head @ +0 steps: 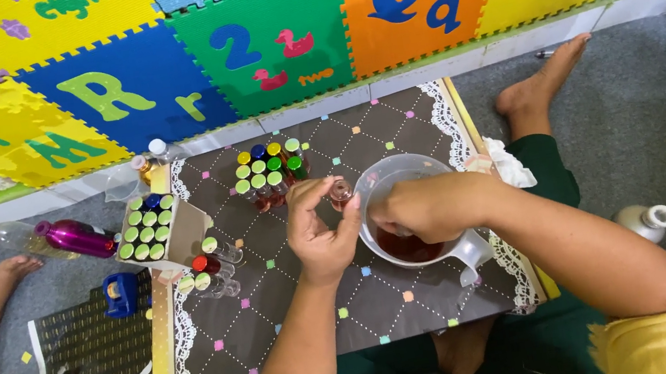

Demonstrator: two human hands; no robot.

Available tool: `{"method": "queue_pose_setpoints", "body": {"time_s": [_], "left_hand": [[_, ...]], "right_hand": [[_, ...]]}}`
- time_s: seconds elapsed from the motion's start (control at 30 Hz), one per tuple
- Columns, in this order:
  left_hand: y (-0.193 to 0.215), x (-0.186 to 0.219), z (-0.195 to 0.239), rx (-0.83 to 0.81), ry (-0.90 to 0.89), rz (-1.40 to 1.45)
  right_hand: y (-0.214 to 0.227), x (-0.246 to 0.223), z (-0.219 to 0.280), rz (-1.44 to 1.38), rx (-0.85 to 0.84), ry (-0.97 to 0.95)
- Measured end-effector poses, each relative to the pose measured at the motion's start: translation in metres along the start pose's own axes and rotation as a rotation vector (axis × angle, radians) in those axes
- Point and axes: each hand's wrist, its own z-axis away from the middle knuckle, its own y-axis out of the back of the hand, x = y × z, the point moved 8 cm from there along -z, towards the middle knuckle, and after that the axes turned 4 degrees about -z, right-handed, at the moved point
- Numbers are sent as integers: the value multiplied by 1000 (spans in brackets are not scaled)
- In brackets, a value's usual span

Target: The person uses a syringe to transfer a dark liquid from a measuring cup into small glass perfume bottles, handling each bottle by hand.

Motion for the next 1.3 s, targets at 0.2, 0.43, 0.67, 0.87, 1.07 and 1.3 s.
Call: {"method": "queue_pose_setpoints", "body": {"time_s": [0.2, 0.43, 0.67, 0.87, 1.07, 1.3], "left_hand": [[6, 4, 2, 39, -12, 222], [-12, 14, 4, -65, 64, 318], [-26, 7, 15, -331, 268, 86], [-32, 8, 12, -399, 308, 74], [-34, 7, 12, -472, 319, 41], [-35, 4, 16, -478, 352, 35]], "right_hand": [[8, 21, 14, -130, 88, -56], [90, -31, 77, -288, 420, 39], [113, -47, 117, -192, 795, 442], [118, -45, 116, -163, 833, 489], [122, -53, 121, -96, 983, 487], [122, -57, 120, -149, 949, 540]]}}
